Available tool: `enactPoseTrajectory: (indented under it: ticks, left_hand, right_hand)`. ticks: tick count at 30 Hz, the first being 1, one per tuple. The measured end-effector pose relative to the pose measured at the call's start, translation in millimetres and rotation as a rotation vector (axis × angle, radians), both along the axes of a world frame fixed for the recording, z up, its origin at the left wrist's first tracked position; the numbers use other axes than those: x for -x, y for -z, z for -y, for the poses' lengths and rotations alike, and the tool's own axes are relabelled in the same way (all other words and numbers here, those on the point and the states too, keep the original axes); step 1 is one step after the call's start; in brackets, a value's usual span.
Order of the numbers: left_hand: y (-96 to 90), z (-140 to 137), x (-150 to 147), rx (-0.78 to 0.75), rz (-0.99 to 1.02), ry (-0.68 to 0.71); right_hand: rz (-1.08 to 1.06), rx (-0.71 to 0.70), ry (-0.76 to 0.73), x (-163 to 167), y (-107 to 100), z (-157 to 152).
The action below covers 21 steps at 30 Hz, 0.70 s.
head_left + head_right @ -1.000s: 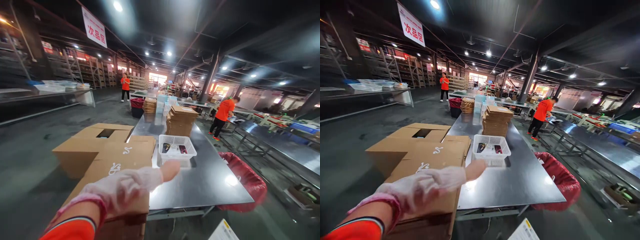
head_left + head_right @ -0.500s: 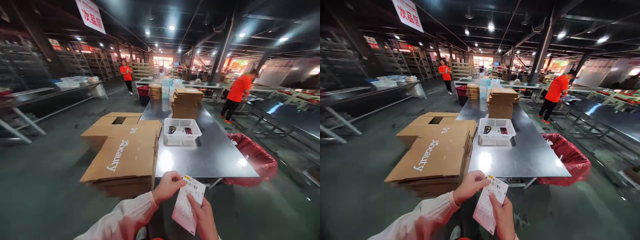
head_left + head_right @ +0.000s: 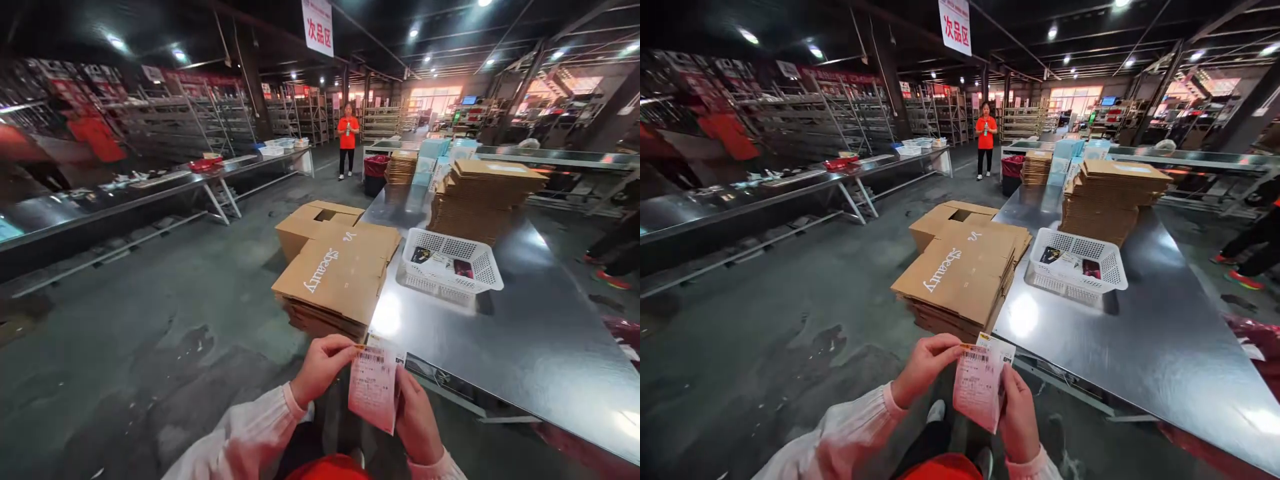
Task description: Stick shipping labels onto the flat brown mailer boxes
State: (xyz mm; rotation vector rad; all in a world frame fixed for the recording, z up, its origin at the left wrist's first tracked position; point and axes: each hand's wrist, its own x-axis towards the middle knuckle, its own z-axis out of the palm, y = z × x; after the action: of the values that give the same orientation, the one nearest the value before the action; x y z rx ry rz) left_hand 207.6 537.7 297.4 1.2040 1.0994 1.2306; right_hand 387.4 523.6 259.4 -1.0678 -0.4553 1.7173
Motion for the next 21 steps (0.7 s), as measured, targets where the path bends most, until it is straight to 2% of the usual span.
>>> enactPoseTrajectory:
  ticks: [3,4,5,7,8,11,13,15,17,19,21]
  left_hand:
    - [0.5,10,16,-0.166,0.081,0.293]
    - [3.5,11,18,-0.184,0.073,0.338]
    - [8.2,10,19,-0.166,0.035,0.323]
    - [21.1,5,13,-0.020,-0.062,0.208]
    - [28.5,1,8,0.094,-0.087,0.195]
    - [46.8,-11,-13,0.410,0.020,0.304]
    - [51.5,-16,-23,0.470,0.133,0.345]
    - [48.9,-19,-26,0.423,0.165,0.313]
    - [40.6,-22,-21,0.297,0.086,0.270]
    - [28.5,-24,-9,0.121,-0.035,0.218]
    - [14.3,-26,9,0.005,-0.084,0.204]
  right_hand:
    - [-0.024,0.049,0.125,-4,6,-12]
    - [-0.033,0.063,0.178,-6,6,-16]
    - [-0.043,0.072,0.230,-7,5,-19]
    - [-0.070,0.072,0.301,-9,1,-24]
    - [-0.079,0.069,0.324,-10,-1,-27]
    - [-0.063,0.040,0.370,-14,-7,-34]
    - [-0.024,0.017,0.419,-19,-8,-38]
    - [-0.011,0.014,0.474,-26,-5,-41]
    - [-0.035,0.035,0.516,-33,5,-43]
    - [-0.048,0.051,0.562,-38,22,-42]
    - [0.034,0.032,0.583,-38,43,-37]
